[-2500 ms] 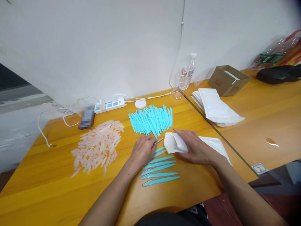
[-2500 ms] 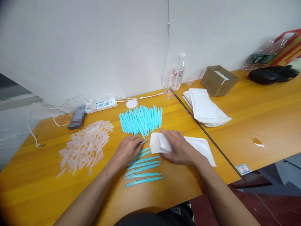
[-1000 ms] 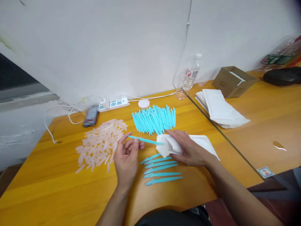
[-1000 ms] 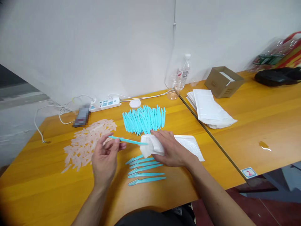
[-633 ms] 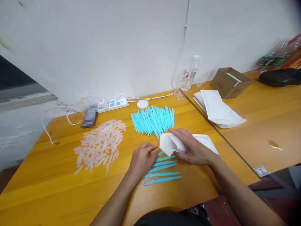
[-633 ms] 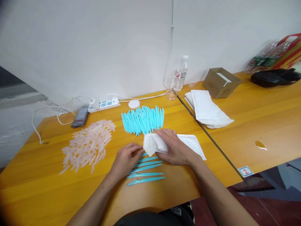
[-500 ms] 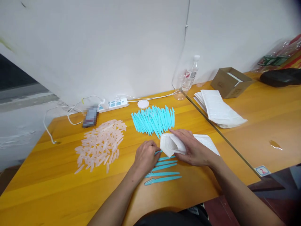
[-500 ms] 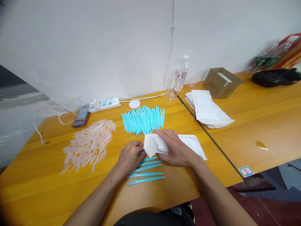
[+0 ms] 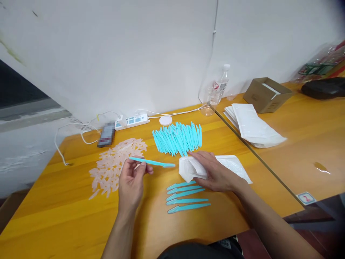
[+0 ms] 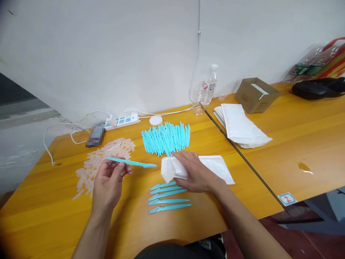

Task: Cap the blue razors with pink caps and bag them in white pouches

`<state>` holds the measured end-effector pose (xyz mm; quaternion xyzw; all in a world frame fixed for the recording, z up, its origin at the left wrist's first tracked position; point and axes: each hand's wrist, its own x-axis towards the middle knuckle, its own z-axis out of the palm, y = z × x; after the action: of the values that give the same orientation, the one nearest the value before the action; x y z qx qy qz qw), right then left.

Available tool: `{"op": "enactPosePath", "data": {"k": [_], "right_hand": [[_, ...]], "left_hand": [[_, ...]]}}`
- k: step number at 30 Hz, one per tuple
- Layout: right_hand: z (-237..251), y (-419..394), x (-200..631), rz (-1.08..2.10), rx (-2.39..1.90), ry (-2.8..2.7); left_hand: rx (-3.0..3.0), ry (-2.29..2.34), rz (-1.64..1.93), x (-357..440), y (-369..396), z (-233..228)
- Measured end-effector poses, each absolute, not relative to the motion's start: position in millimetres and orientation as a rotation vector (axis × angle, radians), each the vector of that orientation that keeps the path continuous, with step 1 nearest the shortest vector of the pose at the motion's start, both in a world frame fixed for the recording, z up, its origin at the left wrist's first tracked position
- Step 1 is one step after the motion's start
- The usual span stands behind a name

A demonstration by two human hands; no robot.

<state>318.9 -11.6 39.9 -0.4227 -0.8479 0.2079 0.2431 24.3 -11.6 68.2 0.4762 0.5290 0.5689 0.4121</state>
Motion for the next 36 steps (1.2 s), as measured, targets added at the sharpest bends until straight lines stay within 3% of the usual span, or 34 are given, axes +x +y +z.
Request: {"op": "enactPosePath", "data": {"k": [3, 7, 11, 16, 19, 24, 30, 36], "right_hand": [[39.4, -9.8, 310.8, 0.564, -1.138, -2.320], [44.1, -9.6, 305.3, 0.581, -1.105, -2.281], [48.6, -11.5, 312.9, 0.603, -1.096, -2.239], [48.1, -12.8, 320.7, 0.591, -1.121, -2.217], [46.3, -14.1, 321.5, 0.575, -1.130, -2.211], [44.4, -16.2, 326.4, 0.572, -1.170, -2.198], [41.5, -15.1, 322.3, 0.601, -1.153, -2.210], [46.2, -15.3, 311.5, 0.626, -1.133, -2.211]], "left_hand": [[1.204, 1.384, 1.383, 55.4, -22.9, 59.9], [1.690, 1.240, 1.002, 88.8, -35.6, 56.0], [1.788, 1.463, 1.051, 70.7, -33.9, 52.3], [2.157, 1.319, 0.450, 70.8, -21.5, 36.7], [2.314, 1.293, 0.316, 86.2, -17.8, 35.8], [2.185, 1.209, 0.591, 51.3, -20.2, 58.5], [1.339, 1.318, 1.341, 27.0, -28.1, 82.7], [1.067, 1.263, 1.499, 70.7, -30.9, 71.0]]}}
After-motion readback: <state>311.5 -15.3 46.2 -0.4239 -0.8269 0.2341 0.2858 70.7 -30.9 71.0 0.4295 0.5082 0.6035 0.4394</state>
